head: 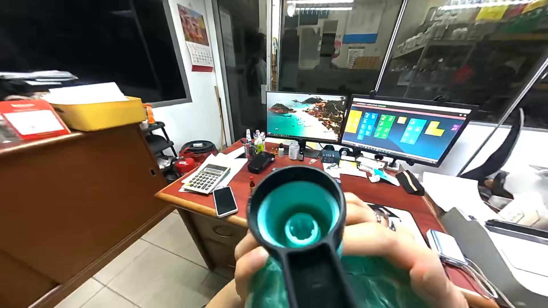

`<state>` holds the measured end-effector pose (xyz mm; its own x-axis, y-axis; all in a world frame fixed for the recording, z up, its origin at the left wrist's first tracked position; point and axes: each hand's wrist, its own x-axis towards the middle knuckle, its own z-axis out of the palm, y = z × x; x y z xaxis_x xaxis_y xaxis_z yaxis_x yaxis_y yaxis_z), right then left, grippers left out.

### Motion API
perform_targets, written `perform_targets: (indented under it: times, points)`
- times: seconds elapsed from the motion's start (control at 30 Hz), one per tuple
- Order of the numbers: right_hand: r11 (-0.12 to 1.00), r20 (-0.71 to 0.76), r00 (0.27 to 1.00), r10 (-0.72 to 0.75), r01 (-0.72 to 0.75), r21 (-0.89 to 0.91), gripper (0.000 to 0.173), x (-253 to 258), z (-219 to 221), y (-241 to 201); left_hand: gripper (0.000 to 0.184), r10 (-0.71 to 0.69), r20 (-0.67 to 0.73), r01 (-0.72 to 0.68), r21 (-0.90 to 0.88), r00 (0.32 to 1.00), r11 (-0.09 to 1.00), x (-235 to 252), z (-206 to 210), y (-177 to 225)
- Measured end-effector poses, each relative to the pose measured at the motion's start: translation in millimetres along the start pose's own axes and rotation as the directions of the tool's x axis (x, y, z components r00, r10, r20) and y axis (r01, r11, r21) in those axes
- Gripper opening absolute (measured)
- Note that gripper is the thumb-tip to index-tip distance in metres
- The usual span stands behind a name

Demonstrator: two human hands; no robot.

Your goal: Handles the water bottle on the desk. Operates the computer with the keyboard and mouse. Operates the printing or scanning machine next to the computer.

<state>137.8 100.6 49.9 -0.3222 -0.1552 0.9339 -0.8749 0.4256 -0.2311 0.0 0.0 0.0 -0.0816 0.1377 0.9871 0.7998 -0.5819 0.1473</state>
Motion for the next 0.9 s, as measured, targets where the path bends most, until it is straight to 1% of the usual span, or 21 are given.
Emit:
perform_targets:
  times: [0.03,0.07,0.1,0.13,0.17,0.2,0.23,0.27,0.3,0.37,0.4,0.43,0.47,0.5,0.53,0.57,0.63,0.67,0.73,0.83,0.9]
  points:
    - [0.999,-0.032,0.999,0.044,-0.043,0.012,0.047,-10.4,0.8,2.4,0.018,0.035,-0.039,-0.034,0.021,0.999,0.999,-13.6,2.0,-1.6]
    - [0.997,-0.038,0.996,0.077,-0.077,0.024,0.046,-16.9,0.6,3.1,0.024,0.084,-0.049,-0.082,0.056,0.995,0.995,-35.2,2.5,-7.9]
    - [0.994,-0.043,0.994,0.104,-0.103,0.033,0.047,-20.5,-0.3,4.3,0.032,0.117,-0.087,-0.112,0.051,0.989,0.992,-52.5,6.2,-15.8]
    - [0.987,-0.043,0.986,0.161,-0.160,0.030,0.052,-21.6,-1.8,4.4,0.042,0.102,-0.111,-0.102,0.004,0.989,0.995,-66.1,10.5,-23.3]
    - [0.969,-0.026,0.969,0.244,-0.245,-0.026,0.057,-21.7,-5.7,4.2,0.062,0.041,-0.106,-0.051,-0.096,0.994,0.994,-79.9,14.2,-30.8]
    - [0.934,-0.017,0.940,0.342,-0.342,-0.107,0.063,-22.4,-10.2,5.6,0.079,-0.056,-0.069,0.039,-0.224,0.996,0.974,-89.2,16.4,-34.4]
    - [0.897,-0.007,0.904,0.427,-0.425,-0.125,0.071,-22.6,-15.7,10.9,0.087,-0.144,-0.022,0.128,-0.339,0.989,0.932,-93.0,18.6,-35.0]
    - [0.864,-0.009,0.866,0.500,-0.499,-0.061,0.078,-22.2,-21.9,19.5,0.086,-0.202,0.009,0.188,-0.409,0.979,0.893,-97.6,22.0,-36.5]
    - [0.820,-0.015,0.820,0.571,-0.570,0.053,0.081,-21.8,-28.3,28.7,0.077,-0.221,0.000,0.204,-0.392,0.975,0.897,-101.5,27.5,-37.5]
    - [0.731,-0.059,0.738,0.673,-0.650,0.206,0.072,-19.2,-36.2,43.0,0.049,-0.148,-0.043,0.133,-0.253,0.988,0.958,-105.0,37.5,-37.5]
    - [0.697,-0.076,0.709,0.701,-0.659,0.285,0.070,-22.5,-39.0,51.3,0.060,-0.165,-0.041,0.153,-0.208,0.985,0.966,-104.1,39.0,-30.7]
    - [0.671,-0.080,0.695,0.714,-0.648,0.360,0.070,-30.4,-40.9,60.0,0.079,-0.247,-0.002,0.243,-0.162,0.969,0.956,-105.4,37.4,-21.1]
    - [0.658,-0.075,0.694,0.716,-0.635,0.404,0.071,-41.0,-41.8,67.3,0.101,-0.262,-0.001,0.259,-0.126,0.965,0.958,-118.8,41.1,-24.4]
    - [0.658,-0.058,0.705,0.707,-0.625,0.421,0.072,-51.7,-41.7,72.6,0.115,-0.262,-0.014,0.259,-0.113,0.965,0.959,-135.2,46.6,-30.9]
    - [0.652,-0.039,0.712,0.701,-0.619,0.437,0.074,-63.1,-41.4,76.7,0.123,-0.272,-0.023,0.268,-0.119,0.962,0.956,-150.8,51.7,-36.3]
    - [0.633,-0.016,0.707,0.707,-0.622,0.461,0.076,-74.7,-42.0,80.1,0.125,-0.296,-0.015,0.292,-0.117,0.955,0.949,-163.6,55.1,-38.7]
    - [0.581,0.009,0.675,0.738,-0.641,0.502,0.077,-95.8,-45.2,85.1,0.126,-0.359,0.004,0.356,-0.137,0.933,0.924,-182.9,59.7,-37.4]
    - [0.570,0.004,0.660,0.751,-0.651,0.501,0.078,-105.3,-47.8,86.8,0.127,-0.385,0.018,0.383,-0.150,0.923,0.912,-191.8,61.7,-36.3]
    - [0.609,-0.026,0.664,0.747,-0.668,0.428,0.082,-122.3,-53.3,89.3,0.128,-0.426,0.052,0.429,-0.175,0.903,0.886,-207.1,65.9,-35.2]
    - [0.665,-0.025,0.672,0.740,-0.725,0.179,0.093,-146.5,-63.4,84.8,0.130,-0.463,0.078,0.470,-0.171,0.883,0.866,-227.0,76.2,-34.5]
    - [0.669,-0.027,0.668,0.743,-0.743,0.024,0.090,-159.2,-70.4,74.9,0.129,-0.480,0.085,0.487,-0.177,0.873,0.855,-238.1,84.9,-34.6]
